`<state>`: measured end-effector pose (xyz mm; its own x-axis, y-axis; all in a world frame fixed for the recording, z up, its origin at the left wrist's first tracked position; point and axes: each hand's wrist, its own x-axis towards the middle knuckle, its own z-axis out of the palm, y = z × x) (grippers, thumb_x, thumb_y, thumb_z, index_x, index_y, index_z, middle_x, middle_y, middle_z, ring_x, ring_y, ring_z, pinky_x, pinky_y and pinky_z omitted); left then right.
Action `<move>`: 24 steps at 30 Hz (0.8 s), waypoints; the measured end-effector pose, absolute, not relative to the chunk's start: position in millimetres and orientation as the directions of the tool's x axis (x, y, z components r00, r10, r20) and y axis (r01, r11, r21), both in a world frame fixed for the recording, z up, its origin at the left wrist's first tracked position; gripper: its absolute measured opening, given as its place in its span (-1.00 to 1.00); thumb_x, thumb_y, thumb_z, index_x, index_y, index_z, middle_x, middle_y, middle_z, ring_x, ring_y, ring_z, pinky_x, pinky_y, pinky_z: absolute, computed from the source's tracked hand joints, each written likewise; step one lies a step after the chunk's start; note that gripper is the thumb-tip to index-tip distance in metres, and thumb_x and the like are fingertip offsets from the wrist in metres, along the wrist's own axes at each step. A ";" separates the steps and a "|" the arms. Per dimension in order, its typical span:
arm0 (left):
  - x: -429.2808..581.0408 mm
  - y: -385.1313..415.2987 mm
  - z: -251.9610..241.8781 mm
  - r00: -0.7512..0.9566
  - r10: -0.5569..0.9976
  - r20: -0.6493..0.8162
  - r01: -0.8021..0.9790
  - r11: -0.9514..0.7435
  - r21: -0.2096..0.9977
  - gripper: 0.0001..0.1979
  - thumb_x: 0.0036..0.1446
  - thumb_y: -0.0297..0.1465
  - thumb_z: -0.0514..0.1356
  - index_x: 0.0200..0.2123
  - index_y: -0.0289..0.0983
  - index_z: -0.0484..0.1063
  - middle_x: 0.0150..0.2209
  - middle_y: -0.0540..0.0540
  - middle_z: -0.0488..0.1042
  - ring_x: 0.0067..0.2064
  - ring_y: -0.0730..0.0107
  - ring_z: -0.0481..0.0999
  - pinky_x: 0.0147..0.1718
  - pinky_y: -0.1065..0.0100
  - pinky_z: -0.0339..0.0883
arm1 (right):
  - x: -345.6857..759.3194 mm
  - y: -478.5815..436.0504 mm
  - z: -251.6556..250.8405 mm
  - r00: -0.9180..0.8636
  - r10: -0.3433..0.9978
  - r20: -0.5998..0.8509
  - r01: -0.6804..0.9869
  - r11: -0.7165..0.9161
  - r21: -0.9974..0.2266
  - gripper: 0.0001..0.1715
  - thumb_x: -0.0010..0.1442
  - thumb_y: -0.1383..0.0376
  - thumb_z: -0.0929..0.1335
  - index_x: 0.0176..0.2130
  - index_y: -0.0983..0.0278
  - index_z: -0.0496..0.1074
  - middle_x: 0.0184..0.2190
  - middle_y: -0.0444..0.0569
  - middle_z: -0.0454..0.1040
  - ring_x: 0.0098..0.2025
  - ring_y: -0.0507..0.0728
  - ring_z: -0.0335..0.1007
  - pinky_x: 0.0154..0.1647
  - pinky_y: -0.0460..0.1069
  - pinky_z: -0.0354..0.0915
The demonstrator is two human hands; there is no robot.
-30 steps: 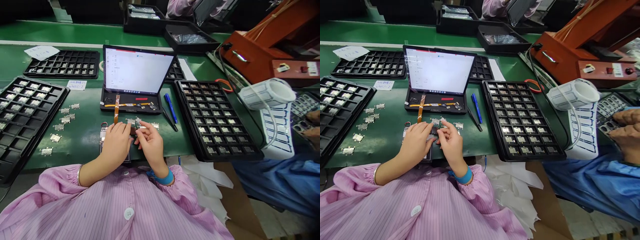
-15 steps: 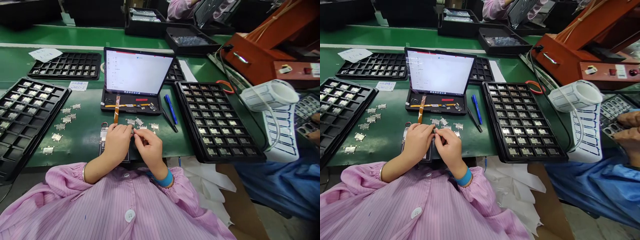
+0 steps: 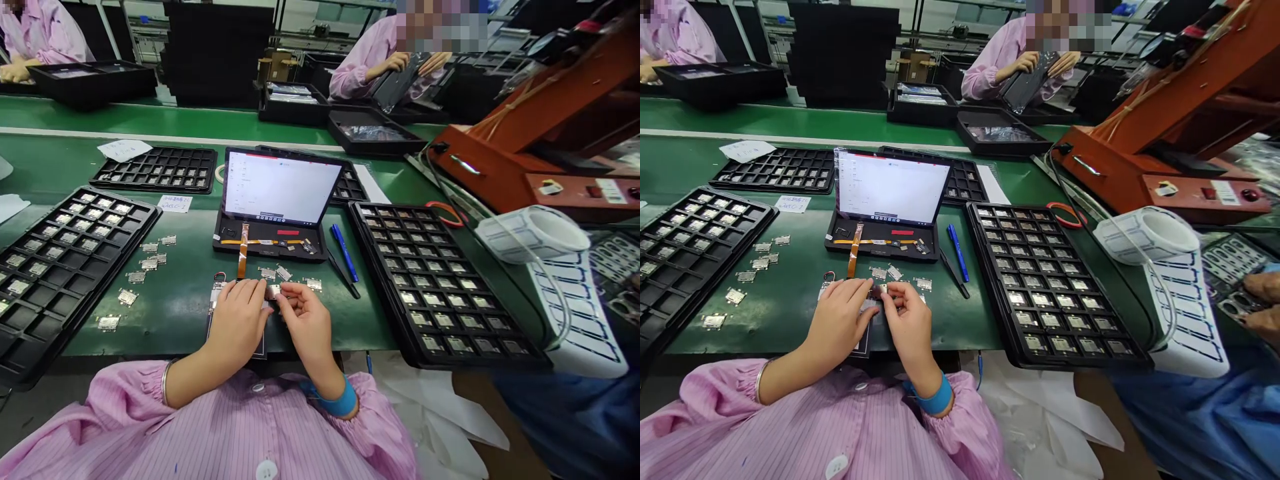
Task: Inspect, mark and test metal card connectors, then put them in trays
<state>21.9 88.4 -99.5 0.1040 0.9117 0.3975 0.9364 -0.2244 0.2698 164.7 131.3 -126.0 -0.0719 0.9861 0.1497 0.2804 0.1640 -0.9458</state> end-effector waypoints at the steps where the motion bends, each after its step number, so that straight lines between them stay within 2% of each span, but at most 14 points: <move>1: 19.7 85.7 -101.4 0.109 0.911 0.398 0.937 -0.228 0.263 -0.63 0.21 -0.41 0.24 0.07 -0.38 0.37 0.00 -0.20 0.53 0.05 0.11 0.49 0.08 0.07 0.29 | 164.8 131.0 -125.6 -0.070 0.985 0.155 0.288 0.168 -0.943 -0.79 0.18 0.20 0.39 -0.18 0.25 0.47 -0.31 0.00 0.54 -0.35 0.12 0.47 -0.30 0.02 0.42; 5: 10.4 78.3 -108.9 0.163 0.885 0.436 0.934 -0.281 0.221 -0.66 0.26 -0.38 0.19 0.05 -0.41 0.39 0.06 -0.24 0.52 0.11 0.06 0.47 0.08 0.05 0.34 | 164.8 127.9 -123.1 -0.081 0.981 0.179 0.321 0.196 -0.927 -0.80 0.19 0.21 0.40 -0.18 0.24 0.47 -0.31 -0.02 0.54 -0.36 0.11 0.45 -0.35 -0.01 0.39; 13: 0.7 76.8 -111.3 0.217 0.868 0.446 0.921 -0.333 0.201 -0.66 0.32 -0.36 0.09 0.07 -0.41 0.40 0.09 -0.25 0.50 0.13 0.09 0.46 0.08 0.05 0.38 | 165.6 124.6 -123.6 -0.144 0.968 0.205 0.394 0.246 -0.886 -0.78 0.22 0.27 0.38 -0.11 0.24 0.47 -0.33 -0.09 0.52 -0.53 0.00 0.31 -0.40 -0.04 0.33; 24: 0.1 76.9 -110.2 0.227 0.865 0.447 0.920 -0.341 0.193 -0.65 0.32 -0.34 0.10 0.06 -0.42 0.41 0.08 -0.26 0.51 0.13 0.08 0.47 0.07 0.06 0.38 | 164.0 123.4 -118.2 -0.137 0.975 0.173 0.370 0.212 -0.905 -0.78 0.22 0.26 0.37 -0.11 0.25 0.47 -0.34 -0.08 0.52 -0.50 0.02 0.35 -0.37 -0.03 0.36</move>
<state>0.1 76.9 -110.2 0.2270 0.8654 0.4467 0.9202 -0.3407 0.1925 164.0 123.4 -118.2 -0.1370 0.9754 0.1729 0.3697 0.2123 -0.9046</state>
